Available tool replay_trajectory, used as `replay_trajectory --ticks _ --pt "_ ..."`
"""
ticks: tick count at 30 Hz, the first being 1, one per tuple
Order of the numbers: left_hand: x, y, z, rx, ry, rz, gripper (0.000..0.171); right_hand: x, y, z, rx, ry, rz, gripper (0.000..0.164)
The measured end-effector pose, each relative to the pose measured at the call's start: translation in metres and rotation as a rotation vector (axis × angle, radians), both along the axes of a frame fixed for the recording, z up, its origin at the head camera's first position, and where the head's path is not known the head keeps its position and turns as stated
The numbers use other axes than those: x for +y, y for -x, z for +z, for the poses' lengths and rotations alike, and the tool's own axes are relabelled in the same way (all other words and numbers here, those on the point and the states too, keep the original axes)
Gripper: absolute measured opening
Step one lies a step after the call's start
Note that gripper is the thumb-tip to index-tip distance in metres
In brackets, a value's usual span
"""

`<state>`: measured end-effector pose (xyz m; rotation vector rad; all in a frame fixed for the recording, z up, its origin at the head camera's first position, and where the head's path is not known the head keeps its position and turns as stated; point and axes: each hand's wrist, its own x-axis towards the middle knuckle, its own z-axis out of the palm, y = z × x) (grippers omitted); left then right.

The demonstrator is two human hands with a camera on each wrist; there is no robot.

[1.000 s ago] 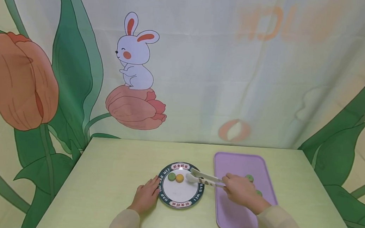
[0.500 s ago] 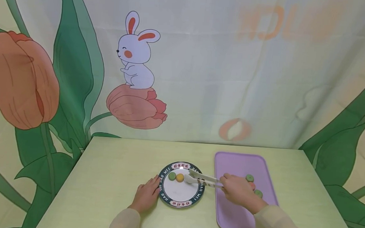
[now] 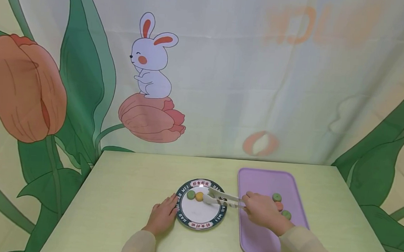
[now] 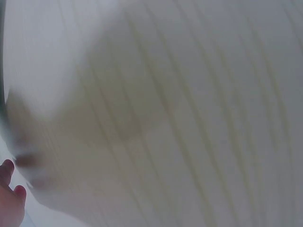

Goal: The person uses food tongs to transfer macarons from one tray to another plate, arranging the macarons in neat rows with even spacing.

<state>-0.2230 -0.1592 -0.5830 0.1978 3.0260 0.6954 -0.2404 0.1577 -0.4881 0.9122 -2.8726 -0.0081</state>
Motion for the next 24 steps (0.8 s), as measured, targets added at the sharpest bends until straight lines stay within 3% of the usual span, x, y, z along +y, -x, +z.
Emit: replay_trajectory --ticks 6,11,14,18,24 --pt "0.0 -0.001 0.0 0.001 -0.003 0.002 0.046 0.0 -0.001 0.001 0.002 0.005 0.004 0.014" --pt "0.001 0.0 0.0 0.007 0.0 0.004 0.046 0.003 -0.003 0.005 0.025 0.072 0.045 0.015" --pt "0.001 0.0 -0.002 0.017 0.005 0.001 0.046 0.005 -0.004 0.01 -0.005 0.098 0.046 0.017" --pt "0.001 0.001 -0.003 0.014 0.014 0.0 0.046 0.007 -0.002 0.013 -0.049 0.065 -0.015 0.018" --pt "0.001 0.001 -0.002 0.008 0.012 0.0 0.045 0.011 -0.002 0.016 -0.026 0.003 -0.073 0.016"
